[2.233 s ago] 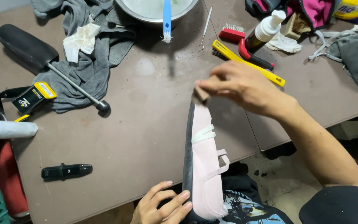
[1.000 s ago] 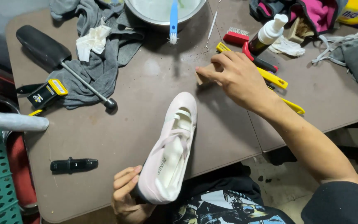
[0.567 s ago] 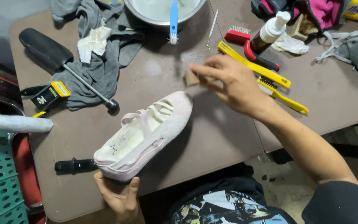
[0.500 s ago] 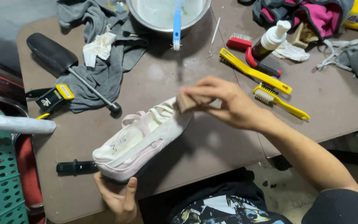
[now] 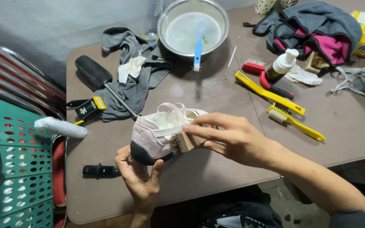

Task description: The person cleans a light pink shoe by brushing its exterior and interior with multiple brushes. They use a wooden brush, a yellow brush, and a white brush to scrub the shoe's surface and inside, rotating the shoe to access different areas.

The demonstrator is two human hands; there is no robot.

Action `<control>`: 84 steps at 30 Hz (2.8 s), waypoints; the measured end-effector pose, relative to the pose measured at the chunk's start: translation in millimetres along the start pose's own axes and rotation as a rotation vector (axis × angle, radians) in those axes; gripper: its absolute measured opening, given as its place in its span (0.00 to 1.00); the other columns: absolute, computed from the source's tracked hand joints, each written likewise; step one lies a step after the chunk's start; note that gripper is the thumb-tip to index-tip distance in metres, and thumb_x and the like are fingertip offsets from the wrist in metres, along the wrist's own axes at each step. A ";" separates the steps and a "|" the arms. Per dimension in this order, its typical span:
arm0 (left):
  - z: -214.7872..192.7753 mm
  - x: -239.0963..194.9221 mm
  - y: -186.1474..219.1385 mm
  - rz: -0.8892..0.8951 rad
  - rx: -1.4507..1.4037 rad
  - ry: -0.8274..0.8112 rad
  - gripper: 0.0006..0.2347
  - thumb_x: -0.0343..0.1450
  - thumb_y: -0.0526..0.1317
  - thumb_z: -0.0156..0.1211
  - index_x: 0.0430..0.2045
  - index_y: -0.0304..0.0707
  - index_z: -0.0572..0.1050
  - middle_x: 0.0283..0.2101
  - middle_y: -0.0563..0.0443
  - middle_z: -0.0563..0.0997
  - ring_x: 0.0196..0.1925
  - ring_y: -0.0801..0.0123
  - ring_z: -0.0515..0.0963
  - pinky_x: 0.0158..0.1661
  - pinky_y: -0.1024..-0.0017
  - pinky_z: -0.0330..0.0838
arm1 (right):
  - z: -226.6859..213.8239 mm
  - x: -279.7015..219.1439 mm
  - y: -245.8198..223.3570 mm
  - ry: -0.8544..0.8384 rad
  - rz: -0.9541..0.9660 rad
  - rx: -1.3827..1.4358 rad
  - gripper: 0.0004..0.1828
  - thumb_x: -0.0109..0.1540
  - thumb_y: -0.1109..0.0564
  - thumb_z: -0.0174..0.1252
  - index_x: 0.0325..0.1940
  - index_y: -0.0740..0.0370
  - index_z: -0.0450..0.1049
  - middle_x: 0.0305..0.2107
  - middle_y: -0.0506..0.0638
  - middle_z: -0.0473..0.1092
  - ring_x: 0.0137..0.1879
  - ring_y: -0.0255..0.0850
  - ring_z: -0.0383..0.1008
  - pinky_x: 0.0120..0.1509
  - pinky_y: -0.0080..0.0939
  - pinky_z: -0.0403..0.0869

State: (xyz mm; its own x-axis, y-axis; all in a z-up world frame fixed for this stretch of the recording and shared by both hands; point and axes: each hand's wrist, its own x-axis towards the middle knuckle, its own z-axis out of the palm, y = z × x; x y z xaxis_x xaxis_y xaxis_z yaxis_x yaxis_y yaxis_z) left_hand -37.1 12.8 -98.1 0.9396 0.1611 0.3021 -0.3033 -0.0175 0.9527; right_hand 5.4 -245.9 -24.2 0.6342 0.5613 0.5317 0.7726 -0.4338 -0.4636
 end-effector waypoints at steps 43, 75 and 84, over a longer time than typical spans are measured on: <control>5.3 26.0 61.2 0.522 0.203 -0.623 0.26 0.77 0.43 0.51 0.67 0.25 0.57 0.66 0.24 0.65 0.71 0.36 0.69 0.71 0.44 0.66 | -57.5 10.8 11.3 -0.214 0.082 0.446 0.29 0.64 0.65 0.61 0.69 0.53 0.66 0.57 0.56 0.70 0.61 0.45 0.74 0.61 0.39 0.83; -20.5 -41.4 -4.4 0.400 -0.334 -0.039 0.16 0.77 0.50 0.40 0.39 0.38 0.70 0.41 0.40 0.71 0.45 0.44 0.80 0.58 0.39 0.77 | 64.3 -37.7 97.5 -0.061 0.129 -0.231 0.24 0.66 0.59 0.64 0.66 0.46 0.73 0.50 0.50 0.73 0.49 0.49 0.68 0.53 0.47 0.70; -22.7 -40.2 -2.0 0.326 -0.371 0.016 0.15 0.77 0.50 0.40 0.38 0.39 0.71 0.42 0.43 0.71 0.45 0.45 0.79 0.58 0.38 0.75 | 70.7 -30.9 95.7 -0.057 0.188 0.097 0.21 0.66 0.53 0.59 0.64 0.54 0.74 0.47 0.56 0.75 0.52 0.58 0.76 0.55 0.57 0.74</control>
State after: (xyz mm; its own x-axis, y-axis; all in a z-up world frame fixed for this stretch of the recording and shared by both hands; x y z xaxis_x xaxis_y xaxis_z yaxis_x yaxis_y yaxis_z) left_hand -77.9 28.7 -112.9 0.7848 0.2210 0.5790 -0.6197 0.2825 0.7322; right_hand 57.7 -254.9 -135.1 0.7623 0.5170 0.3895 0.6323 -0.4662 -0.6187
